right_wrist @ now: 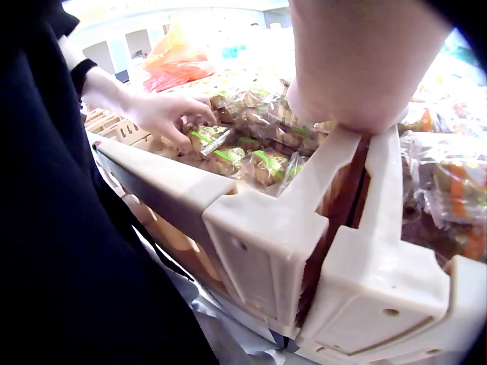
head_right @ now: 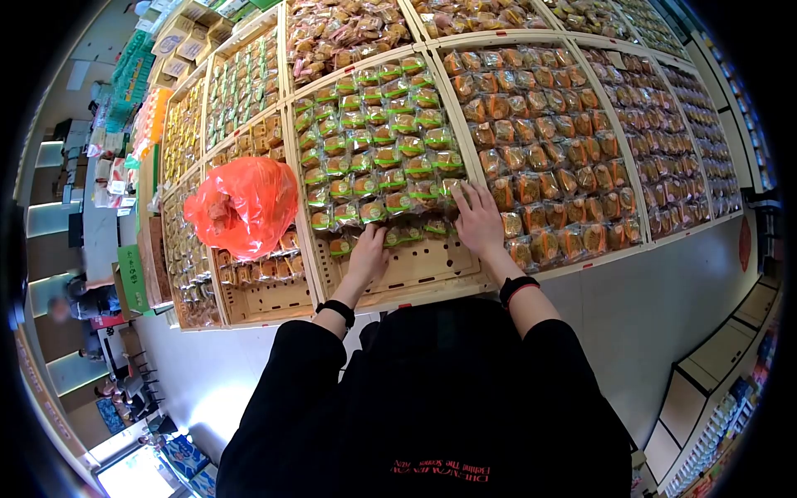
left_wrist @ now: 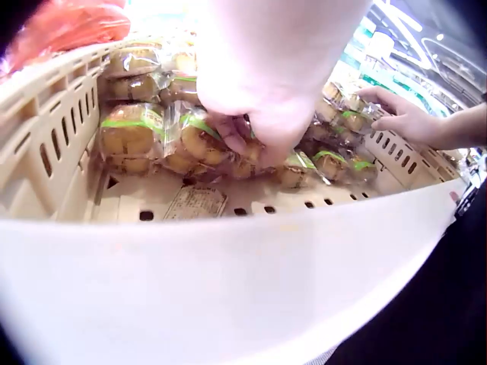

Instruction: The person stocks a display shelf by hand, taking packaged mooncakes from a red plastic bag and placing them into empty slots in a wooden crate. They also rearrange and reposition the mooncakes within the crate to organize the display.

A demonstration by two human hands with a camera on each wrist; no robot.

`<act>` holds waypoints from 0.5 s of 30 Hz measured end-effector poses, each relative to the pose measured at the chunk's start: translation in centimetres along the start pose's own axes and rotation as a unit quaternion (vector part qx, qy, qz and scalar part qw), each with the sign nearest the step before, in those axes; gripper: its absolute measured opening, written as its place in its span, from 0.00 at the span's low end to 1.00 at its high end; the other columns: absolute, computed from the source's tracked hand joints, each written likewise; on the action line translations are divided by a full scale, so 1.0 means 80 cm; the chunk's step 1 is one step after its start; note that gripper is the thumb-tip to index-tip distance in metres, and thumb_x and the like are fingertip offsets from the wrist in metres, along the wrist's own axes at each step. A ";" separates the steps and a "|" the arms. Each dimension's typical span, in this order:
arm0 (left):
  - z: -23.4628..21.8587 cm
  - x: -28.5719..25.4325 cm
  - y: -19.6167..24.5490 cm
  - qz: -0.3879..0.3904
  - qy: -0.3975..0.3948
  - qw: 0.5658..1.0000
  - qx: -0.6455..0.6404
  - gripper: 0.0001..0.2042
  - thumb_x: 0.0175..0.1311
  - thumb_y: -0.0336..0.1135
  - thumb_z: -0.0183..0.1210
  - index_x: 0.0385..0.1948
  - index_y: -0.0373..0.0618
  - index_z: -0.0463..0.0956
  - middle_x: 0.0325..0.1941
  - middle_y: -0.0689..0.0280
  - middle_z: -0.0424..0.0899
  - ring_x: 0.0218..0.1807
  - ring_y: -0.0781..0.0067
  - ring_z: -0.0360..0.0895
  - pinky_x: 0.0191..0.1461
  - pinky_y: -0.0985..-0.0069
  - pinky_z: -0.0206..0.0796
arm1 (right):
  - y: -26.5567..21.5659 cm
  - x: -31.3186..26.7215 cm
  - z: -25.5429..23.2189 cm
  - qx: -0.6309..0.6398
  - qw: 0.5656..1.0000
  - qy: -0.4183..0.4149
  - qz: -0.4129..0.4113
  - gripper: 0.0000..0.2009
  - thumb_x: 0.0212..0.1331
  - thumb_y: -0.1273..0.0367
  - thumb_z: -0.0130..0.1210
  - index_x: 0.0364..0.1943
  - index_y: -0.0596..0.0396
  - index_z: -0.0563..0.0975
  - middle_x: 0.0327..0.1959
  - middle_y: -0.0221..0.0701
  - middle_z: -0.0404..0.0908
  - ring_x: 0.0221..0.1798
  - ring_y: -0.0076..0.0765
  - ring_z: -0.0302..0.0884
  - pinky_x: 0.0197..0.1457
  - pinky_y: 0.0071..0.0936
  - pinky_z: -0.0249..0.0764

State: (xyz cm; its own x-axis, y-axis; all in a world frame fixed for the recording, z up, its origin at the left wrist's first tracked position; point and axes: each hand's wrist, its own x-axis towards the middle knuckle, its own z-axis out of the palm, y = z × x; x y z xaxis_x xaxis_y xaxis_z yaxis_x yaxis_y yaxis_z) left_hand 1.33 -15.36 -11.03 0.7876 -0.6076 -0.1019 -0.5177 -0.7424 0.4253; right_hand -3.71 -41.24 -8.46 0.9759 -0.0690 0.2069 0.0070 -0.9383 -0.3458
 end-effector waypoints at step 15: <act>-0.044 -0.025 -0.007 -0.075 0.139 0.977 -0.145 0.15 0.51 0.25 0.54 0.42 0.37 0.68 0.39 0.54 0.72 0.41 0.56 0.72 0.45 0.67 0.66 | -0.009 0.007 -0.007 0.010 1.000 -0.018 0.006 0.26 0.44 0.73 0.51 0.54 0.52 0.66 0.57 0.34 0.63 0.63 0.42 0.54 0.66 0.37 0.52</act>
State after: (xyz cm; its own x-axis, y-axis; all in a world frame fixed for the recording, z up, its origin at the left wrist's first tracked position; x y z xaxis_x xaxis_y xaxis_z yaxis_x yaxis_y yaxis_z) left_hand 1.25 -12.71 -7.88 0.9284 -0.3683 0.0482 -0.3048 -0.6811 0.6657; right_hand -3.30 -40.77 -7.56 0.9833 -0.0673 0.1691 -0.0005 -0.9302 -0.3670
